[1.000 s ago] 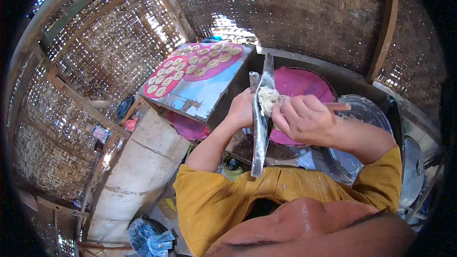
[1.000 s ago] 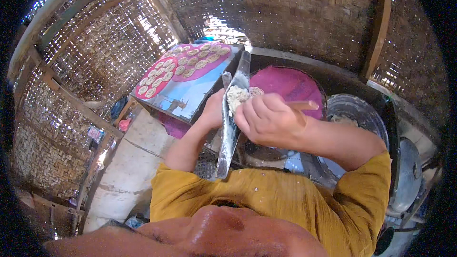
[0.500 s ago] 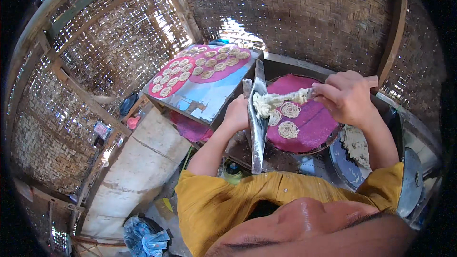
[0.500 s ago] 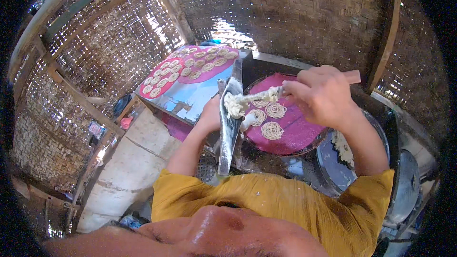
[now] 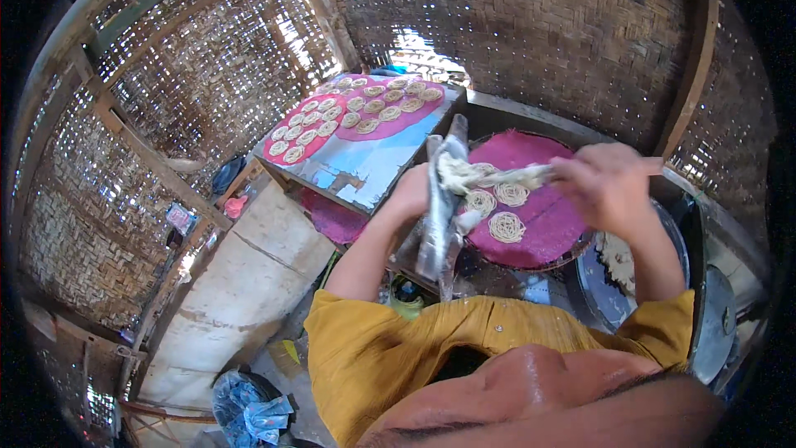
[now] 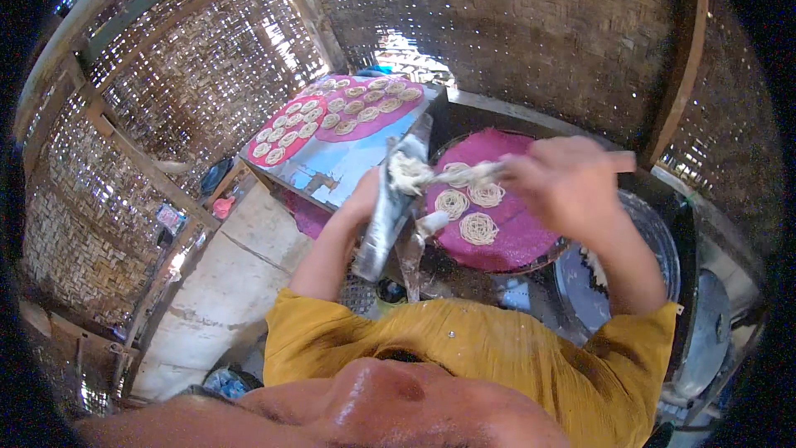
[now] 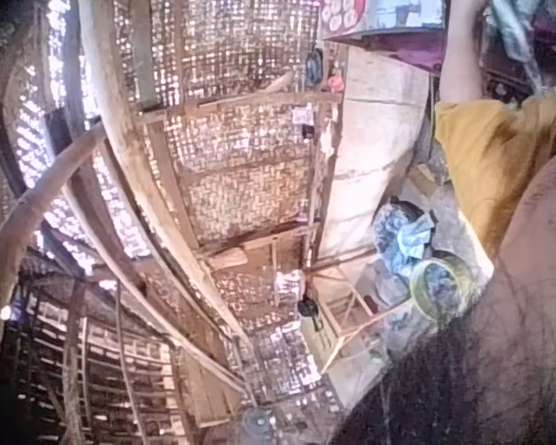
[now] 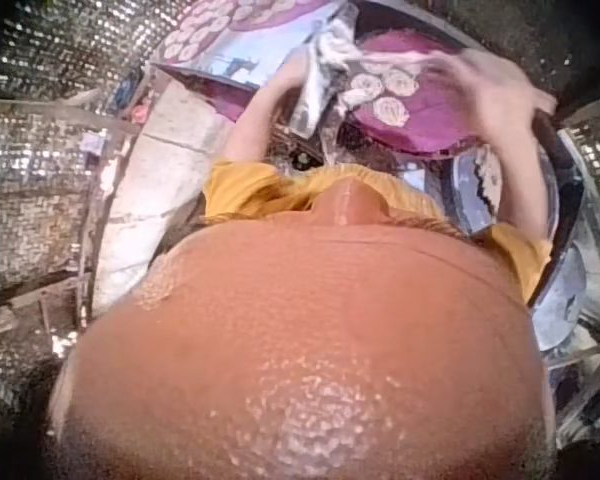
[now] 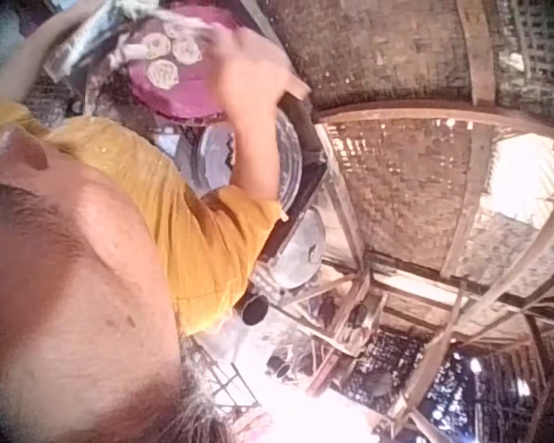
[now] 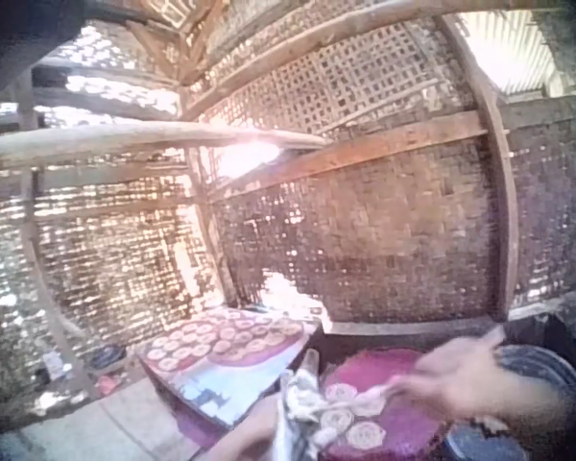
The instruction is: The person forms spiraled dough patterns on a wooden tray using a handheld dough press. They repeatedly fill the press with dough from a bowl and then switch to a new tray after filling one.
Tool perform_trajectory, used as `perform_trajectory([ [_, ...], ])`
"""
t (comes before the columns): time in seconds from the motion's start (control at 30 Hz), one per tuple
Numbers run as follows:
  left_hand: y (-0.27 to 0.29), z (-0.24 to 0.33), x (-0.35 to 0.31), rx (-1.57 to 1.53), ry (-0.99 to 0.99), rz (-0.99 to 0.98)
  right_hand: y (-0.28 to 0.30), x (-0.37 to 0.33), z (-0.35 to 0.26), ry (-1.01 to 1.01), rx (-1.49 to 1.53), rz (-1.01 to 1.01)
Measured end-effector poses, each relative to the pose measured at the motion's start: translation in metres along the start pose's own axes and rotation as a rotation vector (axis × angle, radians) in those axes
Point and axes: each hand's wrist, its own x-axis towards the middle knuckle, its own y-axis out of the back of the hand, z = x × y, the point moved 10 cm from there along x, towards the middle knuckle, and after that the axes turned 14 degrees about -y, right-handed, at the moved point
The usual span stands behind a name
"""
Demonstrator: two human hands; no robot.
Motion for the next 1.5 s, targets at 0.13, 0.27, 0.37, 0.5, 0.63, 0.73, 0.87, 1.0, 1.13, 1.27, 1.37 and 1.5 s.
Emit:
perform_trajectory([
  [0.13,-0.013,-0.026,0.010,-0.614,-0.002,0.147,-0.026,-0.008,0.046,-0.277,0.178,-0.010],
  [0.27,0.004,-0.015,0.019,-0.448,-0.597,0.204,-0.050,-0.016,0.044,-0.290,0.351,-0.077],
  [0.37,-0.008,-0.040,0.017,-0.902,-0.190,0.213,-0.049,-0.017,0.043,-0.296,0.441,-0.161],
  [0.5,0.018,0.006,-0.003,-0.348,-0.050,0.282,-0.052,-0.014,0.050,-0.337,0.496,-0.327],
  [0.63,0.014,0.032,0.000,0.146,-0.014,0.089,-0.053,-0.008,0.051,-0.274,0.280,-0.457],
  [0.73,0.011,0.038,-0.003,0.248,-0.066,0.130,-0.052,0.003,0.041,-0.241,0.217,-0.564],
  [0.87,0.002,0.060,0.001,0.316,-0.090,0.086,-0.064,0.009,0.025,-0.211,0.112,-0.640],
  [1.0,-0.003,0.048,0.006,0.296,-0.061,0.078,-0.076,0.010,-0.006,-0.115,-0.050,-0.580],
  [1.13,-0.022,0.036,0.020,0.080,-0.095,-0.041,-0.038,-0.003,-0.055,0.286,-0.179,0.018],
  [1.27,-0.028,0.014,0.028,-0.131,-0.140,-0.077,-0.014,-0.024,-0.049,0.469,-0.302,0.236],
  [1.37,0.004,0.026,0.031,-0.081,-0.213,0.050,0.013,-0.034,-0.013,0.307,-0.219,0.190],
  [1.5,0.018,0.056,0.059,-0.835,-0.178,0.244,0.024,-0.048,0.078,-0.397,0.369,0.289],
])
